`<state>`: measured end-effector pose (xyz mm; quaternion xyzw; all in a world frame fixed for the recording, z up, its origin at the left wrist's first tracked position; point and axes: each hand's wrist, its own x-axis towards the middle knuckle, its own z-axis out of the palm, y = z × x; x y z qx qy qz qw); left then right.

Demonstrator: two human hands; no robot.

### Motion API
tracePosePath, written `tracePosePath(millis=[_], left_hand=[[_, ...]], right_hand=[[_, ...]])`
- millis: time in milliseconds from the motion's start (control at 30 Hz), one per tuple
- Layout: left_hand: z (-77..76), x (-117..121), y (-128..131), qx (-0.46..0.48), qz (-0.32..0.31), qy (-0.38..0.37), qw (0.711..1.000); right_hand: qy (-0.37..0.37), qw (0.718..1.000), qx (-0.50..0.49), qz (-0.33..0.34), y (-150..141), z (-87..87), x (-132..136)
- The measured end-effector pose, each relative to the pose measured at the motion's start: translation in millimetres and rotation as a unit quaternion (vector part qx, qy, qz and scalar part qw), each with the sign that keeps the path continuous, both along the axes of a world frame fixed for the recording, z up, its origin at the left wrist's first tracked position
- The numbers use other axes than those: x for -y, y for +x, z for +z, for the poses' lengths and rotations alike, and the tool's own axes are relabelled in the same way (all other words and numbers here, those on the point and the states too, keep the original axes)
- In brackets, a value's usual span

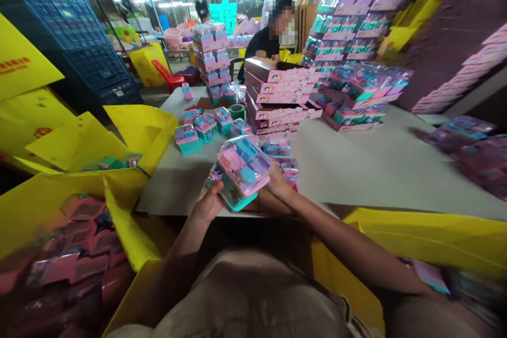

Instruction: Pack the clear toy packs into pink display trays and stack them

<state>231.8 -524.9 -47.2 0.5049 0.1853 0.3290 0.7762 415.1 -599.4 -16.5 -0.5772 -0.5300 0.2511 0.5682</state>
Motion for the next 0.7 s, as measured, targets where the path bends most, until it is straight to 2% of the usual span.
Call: tracePosePath(millis=[100,133,267,333,400,467,533,633,700], left_hand=[[-8.9,9,1,0.056,0.008,-0.025,0.998],[-12.3,10,1,0.066,0.002,-0.032,0.997],[-27.3,14,3,0.083,-0.045,-0.043,0.995],[-34.1,20,8,0.081,-0.055,-0.037,0.994],[-38.7,28,16,0.061,-0.036,-0.014,0.997],[-39.9,38,24,0.028,-0.003,0.034,0.999],[-39.0,43,30,-0.004,0.002,0.093,0.996],[-41.5,37,35,-0.058,-0.066,0.153,0.984],[-49.9,29,38,-0.11,-0.109,0.169,0.973]], right_hand=[[0.011,0.996,-0.084,-0.007,13,20.4,35],[0.013,0.997,-0.082,0.001,13,27.3,46],[0.067,0.996,0.066,-0.004,3,41.2,81],[0.077,0.992,0.102,-0.008,0,39.5,90],[0.072,0.988,0.134,-0.008,6,35.7,97],[0.061,0.979,0.194,-0.009,22,32.2,104],[0.033,0.968,0.247,0.001,45,28.5,111],[-0.037,0.968,0.245,0.04,84,16.8,117],[-0.079,0.969,0.222,0.076,105,2.7,118]])
